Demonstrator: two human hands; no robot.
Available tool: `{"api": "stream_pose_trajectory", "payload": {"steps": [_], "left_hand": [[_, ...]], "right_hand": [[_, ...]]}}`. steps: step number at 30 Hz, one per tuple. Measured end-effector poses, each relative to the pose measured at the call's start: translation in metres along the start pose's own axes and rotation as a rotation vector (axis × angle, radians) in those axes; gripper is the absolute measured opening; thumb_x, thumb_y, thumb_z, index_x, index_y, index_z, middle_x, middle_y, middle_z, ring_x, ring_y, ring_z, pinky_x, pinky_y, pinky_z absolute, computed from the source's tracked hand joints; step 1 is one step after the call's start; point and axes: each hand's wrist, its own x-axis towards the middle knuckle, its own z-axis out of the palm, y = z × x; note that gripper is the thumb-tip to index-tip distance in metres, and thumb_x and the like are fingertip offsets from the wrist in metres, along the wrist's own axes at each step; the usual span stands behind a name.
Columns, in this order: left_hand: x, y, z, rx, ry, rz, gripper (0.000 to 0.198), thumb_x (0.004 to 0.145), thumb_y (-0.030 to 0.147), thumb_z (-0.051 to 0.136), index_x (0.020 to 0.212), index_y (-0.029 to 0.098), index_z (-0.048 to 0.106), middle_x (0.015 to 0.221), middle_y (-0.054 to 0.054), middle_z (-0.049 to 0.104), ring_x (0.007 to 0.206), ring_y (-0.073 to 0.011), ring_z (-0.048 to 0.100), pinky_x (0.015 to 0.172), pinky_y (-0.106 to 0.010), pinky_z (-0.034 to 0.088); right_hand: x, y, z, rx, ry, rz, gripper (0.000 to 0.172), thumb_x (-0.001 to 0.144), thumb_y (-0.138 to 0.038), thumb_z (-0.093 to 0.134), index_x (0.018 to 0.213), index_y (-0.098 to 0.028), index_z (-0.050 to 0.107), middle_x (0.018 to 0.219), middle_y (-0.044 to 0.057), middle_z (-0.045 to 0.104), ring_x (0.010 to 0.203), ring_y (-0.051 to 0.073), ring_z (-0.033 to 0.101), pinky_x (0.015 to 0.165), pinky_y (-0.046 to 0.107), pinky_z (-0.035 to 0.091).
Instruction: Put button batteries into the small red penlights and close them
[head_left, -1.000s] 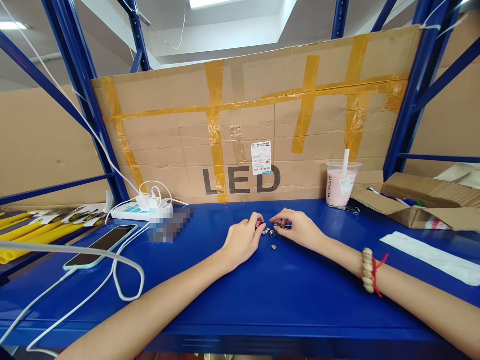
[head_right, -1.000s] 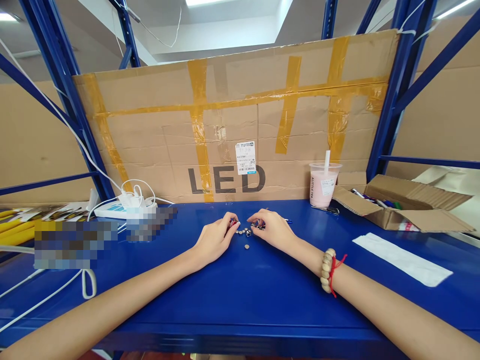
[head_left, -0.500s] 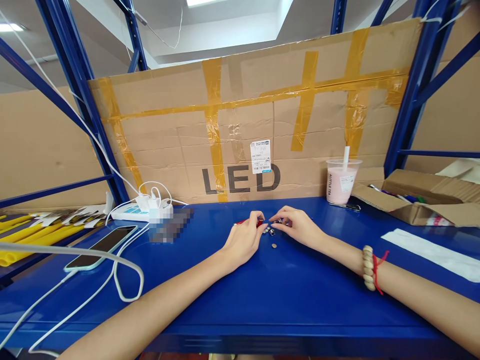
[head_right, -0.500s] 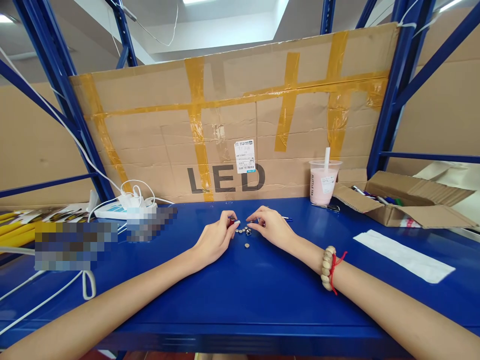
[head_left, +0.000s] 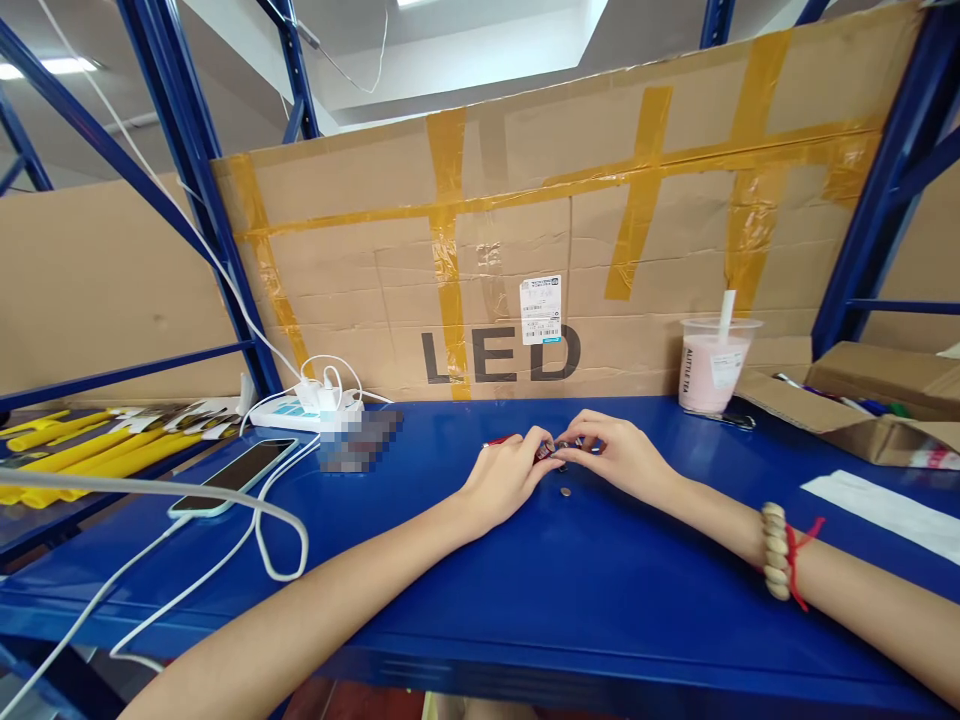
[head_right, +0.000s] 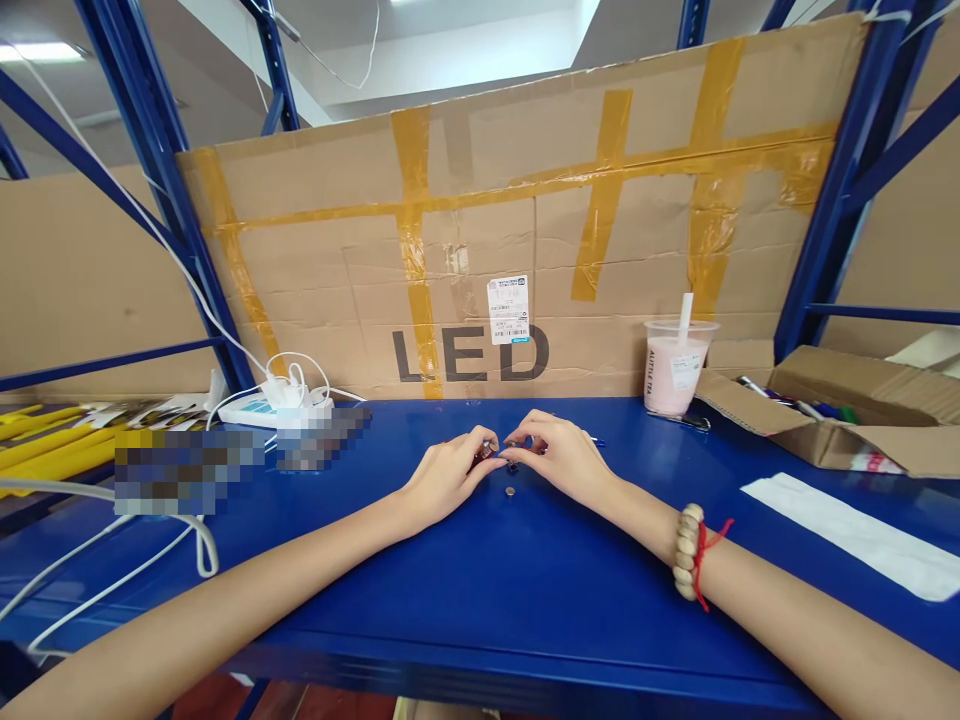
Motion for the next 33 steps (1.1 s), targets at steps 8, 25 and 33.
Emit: {"api": "stream_pose_trajectory", "payload": {"steps": [8, 25, 33], "left_hand": [[0.002, -0.002, 0.002, 0.065, -0.006, 0.006, 0.025, 0.091, 0.042, 0.033, 0.097, 0.022, 0.046, 0.082, 0.000, 0.062, 0.078, -0.0163, 0.060, 0.060, -0.023, 0.041], [0.002, -0.004, 0.002, 0.127, 0.000, 0.076, 0.023, 0.088, 0.041, 0.041, 0.093, 0.021, 0.052, 0.077, 0.001, 0.061, 0.078, -0.0153, 0.056, 0.064, -0.023, 0.041], [0.002, -0.004, 0.004, 0.174, 0.023, 0.080, 0.029, 0.091, 0.041, 0.035, 0.092, 0.020, 0.055, 0.076, -0.001, 0.062, 0.077, -0.0168, 0.056, 0.062, -0.025, 0.042]], "right_hand": [[-0.001, -0.005, -0.003, 0.153, 0.010, -0.129, 0.032, 0.078, -0.046, 0.056, 0.086, -0.018, 0.067, 0.079, 0.004, 0.063, 0.046, 0.008, 0.053, 0.050, 0.022, 0.043], [-0.002, -0.012, -0.005, -0.022, -0.004, -0.062, 0.024, 0.079, -0.043, 0.056, 0.075, -0.020, 0.065, 0.076, 0.000, 0.063, 0.049, 0.008, 0.051, 0.051, 0.021, 0.039], [-0.002, -0.004, -0.002, 0.098, 0.024, -0.162, 0.026, 0.081, -0.040, 0.055, 0.091, -0.018, 0.067, 0.081, 0.003, 0.065, 0.046, 0.007, 0.053, 0.054, 0.023, 0.044]]}}
